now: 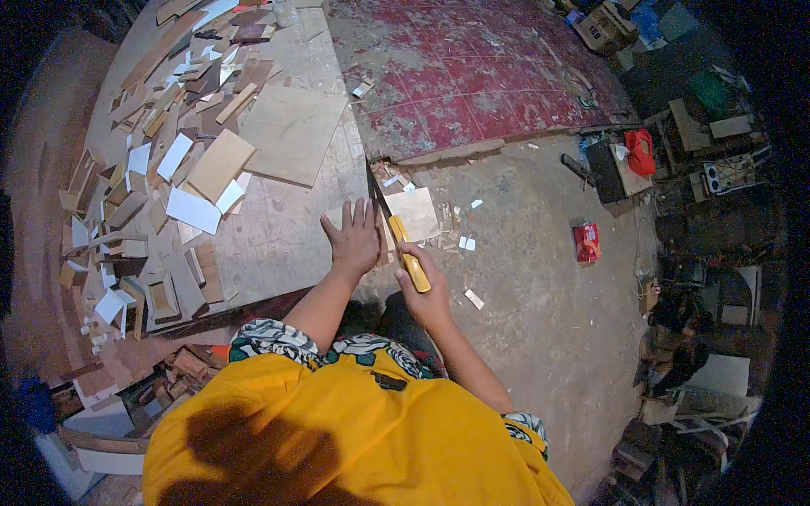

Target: The person cuts a piece of wood on a workbench using a hand saw while holding the wood steady by hand.

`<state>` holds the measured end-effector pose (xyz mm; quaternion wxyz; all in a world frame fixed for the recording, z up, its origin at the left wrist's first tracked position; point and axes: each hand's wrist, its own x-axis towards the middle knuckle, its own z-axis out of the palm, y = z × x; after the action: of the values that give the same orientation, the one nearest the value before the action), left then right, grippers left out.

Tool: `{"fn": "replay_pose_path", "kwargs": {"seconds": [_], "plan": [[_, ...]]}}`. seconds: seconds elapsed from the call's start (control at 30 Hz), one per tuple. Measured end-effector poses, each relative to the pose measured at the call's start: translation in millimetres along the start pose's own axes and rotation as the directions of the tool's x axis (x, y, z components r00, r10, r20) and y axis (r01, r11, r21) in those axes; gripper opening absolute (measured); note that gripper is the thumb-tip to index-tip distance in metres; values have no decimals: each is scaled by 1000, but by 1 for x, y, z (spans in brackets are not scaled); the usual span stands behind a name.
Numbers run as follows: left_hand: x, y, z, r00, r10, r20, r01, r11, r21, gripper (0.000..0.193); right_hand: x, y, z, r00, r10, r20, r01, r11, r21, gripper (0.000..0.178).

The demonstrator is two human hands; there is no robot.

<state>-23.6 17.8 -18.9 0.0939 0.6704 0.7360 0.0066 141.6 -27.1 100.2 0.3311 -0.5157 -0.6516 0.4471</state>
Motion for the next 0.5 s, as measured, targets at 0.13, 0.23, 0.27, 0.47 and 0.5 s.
{"fn": "replay_pose_path", "kwargs": {"seconds": [0.13, 0.23, 0.27, 0.47, 0.5], "plan": [[0, 2, -1, 999, -22, -38, 22, 1000, -17, 61, -29, -25, -3, 1000, 16, -14, -16, 999, -40, 38], [0, 1, 0, 999, -6, -42, 4, 998, -59, 61, -58, -49, -30, 989, 145, 13, -145, 989, -12, 38], [1, 0, 1, 999, 0, -35, -2, 999, -48, 62, -64, -55, -41, 982, 189, 22, -190, 982, 13, 38], [-2, -1, 2, 999, 21, -34, -22, 1000, -19, 66, -14, -39, -26, 994, 105, -4, -105, 994, -35, 40], [-2, -1, 0, 999, 18, -31, -19, 999, -28, 66, 1, -33, -17, 998, 50, -24, -52, 994, -97, 40]]}}
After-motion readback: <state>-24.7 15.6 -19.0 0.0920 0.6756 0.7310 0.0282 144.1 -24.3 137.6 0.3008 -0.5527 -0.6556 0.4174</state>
